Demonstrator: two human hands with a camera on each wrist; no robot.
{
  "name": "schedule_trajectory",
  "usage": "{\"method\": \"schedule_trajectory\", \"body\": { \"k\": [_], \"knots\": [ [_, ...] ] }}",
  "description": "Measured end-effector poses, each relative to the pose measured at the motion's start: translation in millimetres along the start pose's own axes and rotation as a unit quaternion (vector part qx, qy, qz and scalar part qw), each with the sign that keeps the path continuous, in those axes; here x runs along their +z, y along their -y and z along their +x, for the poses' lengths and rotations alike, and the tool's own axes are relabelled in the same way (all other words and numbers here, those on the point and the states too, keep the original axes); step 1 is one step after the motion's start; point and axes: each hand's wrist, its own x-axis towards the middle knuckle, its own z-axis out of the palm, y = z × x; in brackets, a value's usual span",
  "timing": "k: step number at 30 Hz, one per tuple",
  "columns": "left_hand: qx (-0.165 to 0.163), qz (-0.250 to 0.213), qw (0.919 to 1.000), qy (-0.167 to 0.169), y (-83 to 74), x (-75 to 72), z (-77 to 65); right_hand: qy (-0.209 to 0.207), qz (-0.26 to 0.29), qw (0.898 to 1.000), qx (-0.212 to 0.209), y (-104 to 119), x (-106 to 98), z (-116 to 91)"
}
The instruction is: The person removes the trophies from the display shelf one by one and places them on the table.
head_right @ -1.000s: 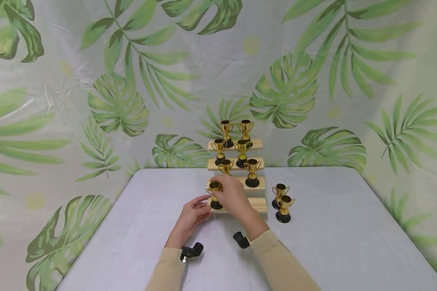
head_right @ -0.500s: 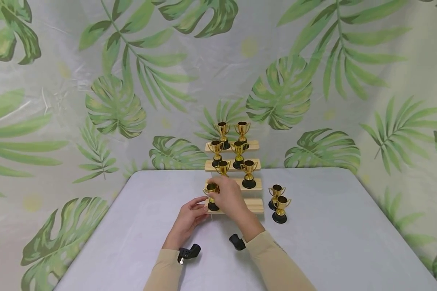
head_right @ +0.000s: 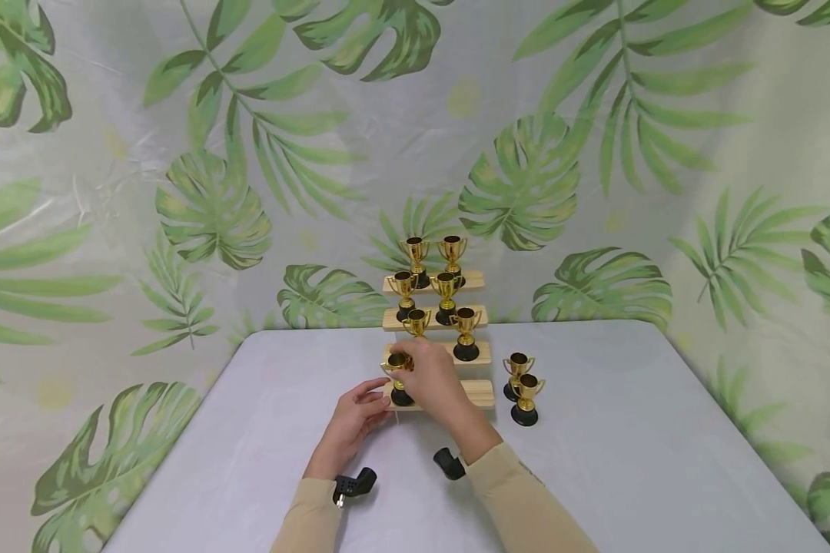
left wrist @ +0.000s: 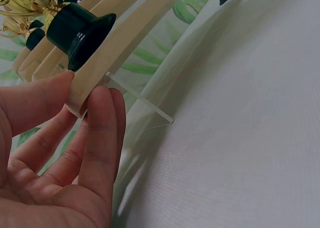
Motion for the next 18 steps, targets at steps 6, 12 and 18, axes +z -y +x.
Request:
{"method": "schedule_trajectory", "body": {
  "k": [6,12,18],
  "knots": [
    [0.003,0.003,1.0000,0.002,0.6,-0.3,0.5,-0.011,-0.006,1.000,-0.003,5,-5,-4],
    [0.004,-0.009,0.9999,0.002,1.8,1.0,0.5,-0.021,-0.007,1.000,-0.004,8,-12,-10],
    [0.010,-0.006,0.9999,0.004,-0.4,0.5,-3.0,-0.022,-0.003,1.000,-0.002,10,-16,-14]
  ]
}}
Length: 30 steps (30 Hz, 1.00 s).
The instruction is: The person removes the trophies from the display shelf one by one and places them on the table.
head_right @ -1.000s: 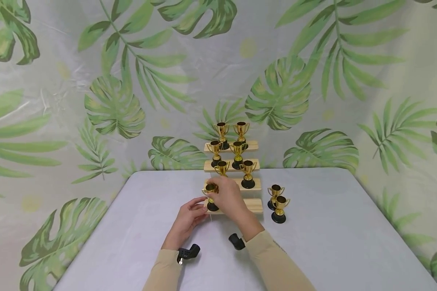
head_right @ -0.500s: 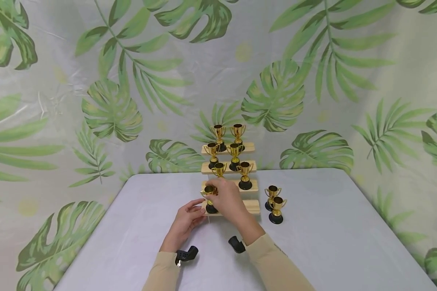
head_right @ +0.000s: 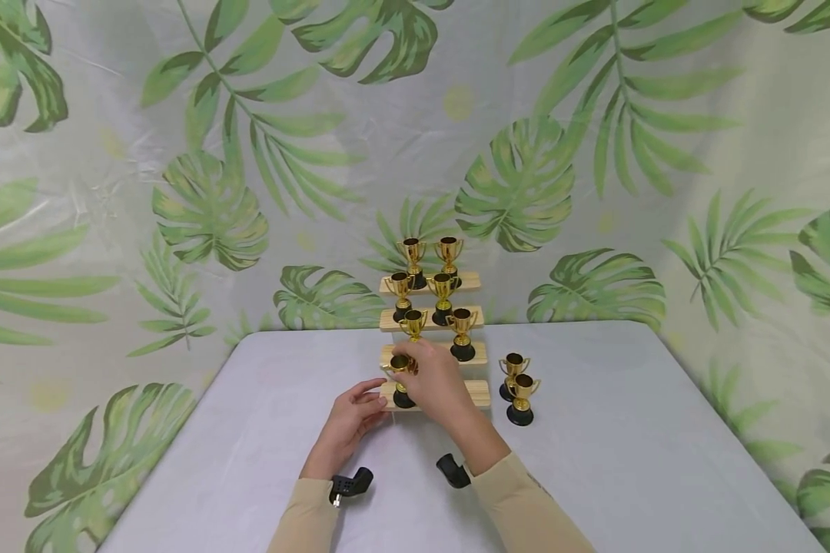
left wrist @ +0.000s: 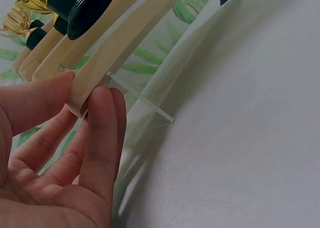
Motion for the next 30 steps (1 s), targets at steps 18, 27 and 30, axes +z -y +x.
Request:
{"method": "schedule_trajectory", "body": {
  "k": [18,27,30],
  "knots": [
    [0.001,0.012,0.9999,-0.002,-4.0,-1.6,-2.3,-0.005,-0.017,0.999,0.032,-3,-19,-21],
    [0.004,0.015,0.9999,0.000,-4.9,1.7,-2.8,-0.019,0.002,0.998,0.059,-10,-33,-36],
    [0.004,0.017,0.9998,0.002,-5.7,3.7,-2.6,-0.019,0.007,0.998,0.068,-13,-38,-42]
  ]
}}
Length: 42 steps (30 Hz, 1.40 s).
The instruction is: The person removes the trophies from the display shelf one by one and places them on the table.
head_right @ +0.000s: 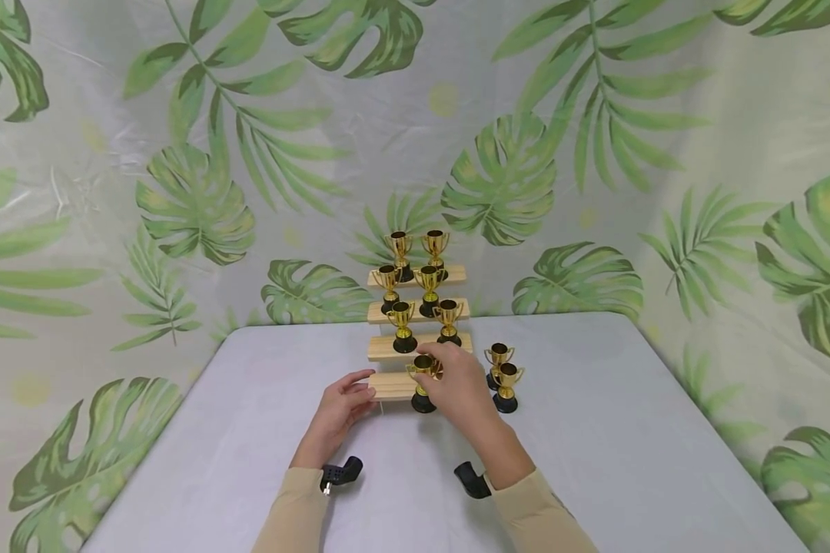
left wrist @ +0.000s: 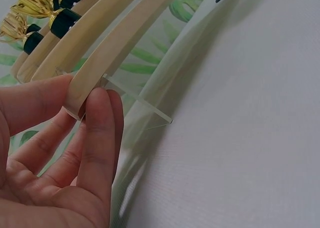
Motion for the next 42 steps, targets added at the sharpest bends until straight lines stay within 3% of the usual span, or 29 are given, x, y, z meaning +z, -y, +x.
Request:
{"method": "schedule_trajectory", "body": {
  "k": [14,42],
  "knots": [
    [-0.003,-0.006,0.9998,-0.017,3.3,-0.6,6.7,-0.025,-0.007,1.000,0.011,-24,-9,-9],
    [-0.010,-0.006,0.9999,-0.013,-2.6,0.4,-0.3,-0.039,-0.067,0.993,0.088,-78,-49,-37]
  ]
}}
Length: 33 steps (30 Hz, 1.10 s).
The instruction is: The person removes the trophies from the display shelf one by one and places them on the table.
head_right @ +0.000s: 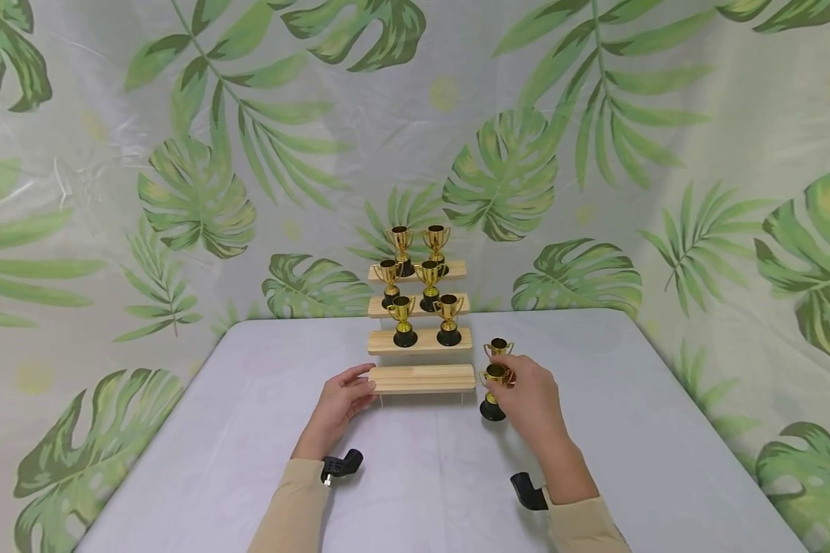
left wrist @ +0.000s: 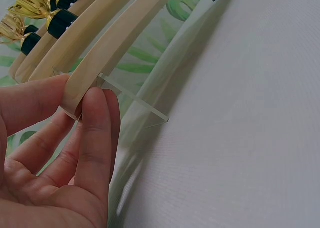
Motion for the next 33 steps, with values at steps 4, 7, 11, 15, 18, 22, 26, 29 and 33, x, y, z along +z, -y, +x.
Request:
{"method": "schedule_trajectory", "body": {
  "k": [4,7,11,15,18,22,26,29,33],
  "knots": [
    [0.002,0.002,1.0000,-0.001,1.0,0.0,1.0,-0.002,-0.007,1.000,0.009,-7,-5,-1],
    [0.003,-0.004,1.0000,-0.002,2.0,-0.4,2.2,-0.003,-0.014,1.000,0.014,-11,-7,-2],
    [0.003,-0.005,1.0000,-0.006,1.7,-0.6,2.4,0.002,-0.021,1.000,0.023,-16,-9,-4],
    [0.000,-0.002,1.0000,-0.008,2.0,-0.6,2.8,0.004,-0.027,0.999,0.032,-21,-8,-6],
    [-0.002,-0.004,1.0000,-0.006,3.5,-0.6,4.3,0.003,-0.034,0.999,0.036,-25,-9,-7],
    [-0.004,-0.005,1.0000,-0.005,5.0,-1.5,4.7,0.005,-0.034,0.999,0.038,-31,-7,-10],
    [-0.002,-0.004,1.0000,-0.005,4.1,-0.9,3.9,0.011,-0.021,0.999,0.042,-34,-6,-11],
    [-0.001,-0.004,1.0000,-0.005,3.2,-0.2,2.9,0.011,-0.015,0.999,0.047,-35,-7,-11],
    [-0.002,-0.008,0.9999,-0.008,2.9,0.0,1.9,0.009,-0.014,0.999,0.046,-37,-6,-12]
  ]
}}
